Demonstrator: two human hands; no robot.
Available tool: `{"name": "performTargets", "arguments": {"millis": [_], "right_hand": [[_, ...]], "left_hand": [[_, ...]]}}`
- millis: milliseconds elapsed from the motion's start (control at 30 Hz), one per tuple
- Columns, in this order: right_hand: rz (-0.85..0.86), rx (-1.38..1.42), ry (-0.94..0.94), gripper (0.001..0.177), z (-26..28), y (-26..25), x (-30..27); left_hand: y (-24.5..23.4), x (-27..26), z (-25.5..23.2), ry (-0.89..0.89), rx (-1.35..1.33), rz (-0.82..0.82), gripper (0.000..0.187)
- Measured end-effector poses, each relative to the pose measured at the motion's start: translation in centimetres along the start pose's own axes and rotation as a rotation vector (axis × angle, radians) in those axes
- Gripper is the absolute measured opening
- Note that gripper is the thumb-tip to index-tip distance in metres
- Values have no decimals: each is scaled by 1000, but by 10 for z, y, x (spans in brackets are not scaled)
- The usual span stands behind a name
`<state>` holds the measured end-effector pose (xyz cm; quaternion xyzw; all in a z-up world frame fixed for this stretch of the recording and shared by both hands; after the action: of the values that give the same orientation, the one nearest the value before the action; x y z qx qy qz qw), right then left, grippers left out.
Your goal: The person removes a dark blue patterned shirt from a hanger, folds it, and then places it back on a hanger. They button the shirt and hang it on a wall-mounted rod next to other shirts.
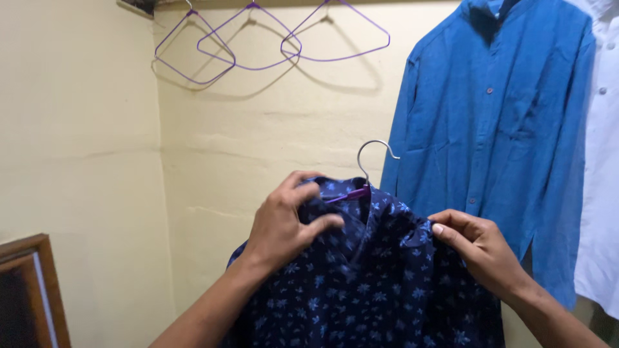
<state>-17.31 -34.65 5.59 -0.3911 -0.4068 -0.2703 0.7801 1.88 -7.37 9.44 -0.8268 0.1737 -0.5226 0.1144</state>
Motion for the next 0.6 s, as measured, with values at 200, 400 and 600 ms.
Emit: {"name": "performTargets", "arguments": {"millis": [200, 400, 600], "right_hand": [[-21, -62, 3, 30, 11, 0, 27], [-39, -193, -31, 29, 11, -15, 66], [-83, -248, -85, 30, 6, -38, 103]], "left_hand": [[13, 31, -1, -209, 161, -124, 46], [19, 74, 22, 78, -79, -183, 87], [14, 112, 66, -109, -193, 42, 78]]}}
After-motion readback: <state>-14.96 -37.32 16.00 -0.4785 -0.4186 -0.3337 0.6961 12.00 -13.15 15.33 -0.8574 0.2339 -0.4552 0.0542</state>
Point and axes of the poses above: each hand's wrist, its own x-axis towards the middle knuckle, its own y-axis out of the palm, z = x × y, the point moved 3 cm from there along x, towards the middle knuckle, and after that the axes turned 15 degrees about -y, right-handed, at the moved point
